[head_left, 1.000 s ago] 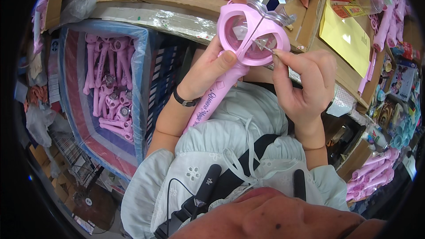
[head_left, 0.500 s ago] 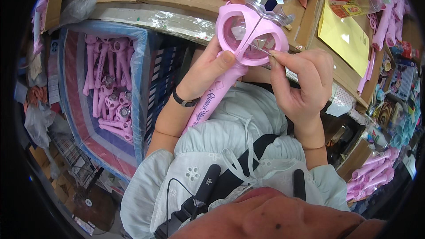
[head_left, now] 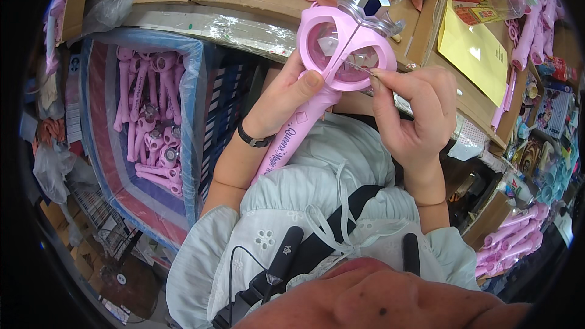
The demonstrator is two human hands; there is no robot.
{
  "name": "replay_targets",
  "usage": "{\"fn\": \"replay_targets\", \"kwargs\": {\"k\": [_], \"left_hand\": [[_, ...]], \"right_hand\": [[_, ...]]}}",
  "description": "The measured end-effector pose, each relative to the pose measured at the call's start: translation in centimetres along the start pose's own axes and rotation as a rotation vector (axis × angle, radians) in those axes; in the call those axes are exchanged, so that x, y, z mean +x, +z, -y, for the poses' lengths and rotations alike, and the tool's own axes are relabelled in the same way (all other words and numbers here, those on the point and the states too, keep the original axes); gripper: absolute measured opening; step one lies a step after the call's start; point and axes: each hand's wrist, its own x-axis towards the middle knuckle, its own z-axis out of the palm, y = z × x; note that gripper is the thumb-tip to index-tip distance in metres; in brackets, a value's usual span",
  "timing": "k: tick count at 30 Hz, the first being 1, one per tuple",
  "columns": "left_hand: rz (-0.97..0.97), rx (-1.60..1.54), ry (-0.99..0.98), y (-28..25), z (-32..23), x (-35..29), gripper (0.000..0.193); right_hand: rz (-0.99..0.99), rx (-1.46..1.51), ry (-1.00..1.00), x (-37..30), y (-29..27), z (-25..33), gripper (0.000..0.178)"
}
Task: The person assembles pink light sticks by attaching a crown-shaped top to the handle, inserting a small gem into the center, and wiping the surface with a cloth. The person repeats this process on multiple units, placing finished items into a blue crate.
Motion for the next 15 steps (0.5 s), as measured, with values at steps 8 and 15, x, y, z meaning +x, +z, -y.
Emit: {"fn": "replay_targets", "kwargs": {"k": [8, 15], "left_hand": [[-0.020, 0.027, 0.018, -0.04, 0.20, 0.00, 0.074], [-0.019, 0.019, 0.007, -0.04, 0.08, -0.15, 0.074]], "right_hand": [[-0.004, 0.001, -0.005, 0.08, -0.04, -0.21, 0.024], [0.018, 0.010, 0.012, 0.10, -0.12, -0.08, 0.024]]}}
